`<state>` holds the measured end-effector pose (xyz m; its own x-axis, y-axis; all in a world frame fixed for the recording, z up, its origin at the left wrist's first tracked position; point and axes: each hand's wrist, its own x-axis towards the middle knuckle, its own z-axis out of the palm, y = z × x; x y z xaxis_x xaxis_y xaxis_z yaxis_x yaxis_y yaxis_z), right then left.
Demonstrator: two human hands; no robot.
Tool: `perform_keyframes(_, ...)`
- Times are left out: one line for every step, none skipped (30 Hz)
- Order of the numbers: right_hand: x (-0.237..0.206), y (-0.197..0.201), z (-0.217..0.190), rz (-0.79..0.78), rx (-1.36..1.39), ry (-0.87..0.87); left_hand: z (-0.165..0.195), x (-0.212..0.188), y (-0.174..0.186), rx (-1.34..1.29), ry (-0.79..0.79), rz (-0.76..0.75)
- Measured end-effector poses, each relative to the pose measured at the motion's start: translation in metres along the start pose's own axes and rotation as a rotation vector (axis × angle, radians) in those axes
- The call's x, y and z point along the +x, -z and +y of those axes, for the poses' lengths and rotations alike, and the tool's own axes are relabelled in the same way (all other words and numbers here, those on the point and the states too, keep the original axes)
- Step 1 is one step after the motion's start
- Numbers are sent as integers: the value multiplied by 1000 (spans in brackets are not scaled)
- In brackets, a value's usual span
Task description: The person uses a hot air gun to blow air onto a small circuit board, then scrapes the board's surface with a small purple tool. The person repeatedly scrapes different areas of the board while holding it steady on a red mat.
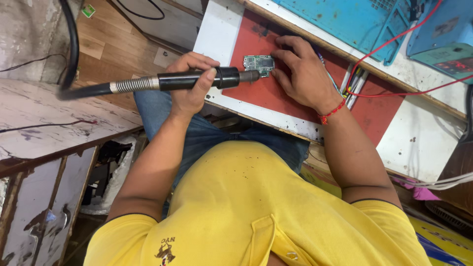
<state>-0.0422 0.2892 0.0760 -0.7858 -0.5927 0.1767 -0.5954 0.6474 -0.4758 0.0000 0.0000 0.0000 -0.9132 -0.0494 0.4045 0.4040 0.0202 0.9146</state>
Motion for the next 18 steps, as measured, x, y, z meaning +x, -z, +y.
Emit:
perform_keyframes(-1,1,0,7,-2,4,0,2,-5,11,45,73)
perform_keyframes(-2,1,0,15,-5,7,0,3,-8,23,89,147)
perform_keyframes(-3,0,0,22,-7,11,1,4,-8,36,133,221)
perform_keyframes(-2,-1,1,21,4,26,2,5,-6,23,89,146)
perform_keyframes(-2,-1,2,22,10,33,3,6,-2,3,45,63)
perform_keyframes(-1,0,3,22,17,46,4,7,-1,-14,-1,-13)
perform_keyframes(-1,0,3,18,10,43,4,6,-3,-21,26,45)
perform_keyframes(-1,0,2,14,3,42,5,4,-7,-26,52,104)
perform_keyframes(1,0,2,11,-4,40,5,5,-8,-32,77,162)
perform_keyframes(2,0,2,13,4,47,6,6,-6,-33,50,115)
perform_keyframes(1,0,2,14,11,51,7,8,-2,-37,25,66)
perform_keyframes(0,1,2,13,18,55,8,8,0,-42,2,19)
perform_keyframes(-1,1,2,11,10,49,8,7,-1,-31,-1,9)
perform_keyframes(0,1,2,10,4,49,8,6,-2,-17,-4,4)
perform_keyframes(1,1,2,9,-2,51,9,6,-2,-1,-10,-1)
perform_keyframes(1,0,1,6,-2,53,9,6,-2,-5,27,48)
perform_keyframes(2,0,1,6,-4,51,9,7,-3,-12,63,92)
perform_keyframes(1,0,1,6,-7,43,9,9,-4,-22,100,132)
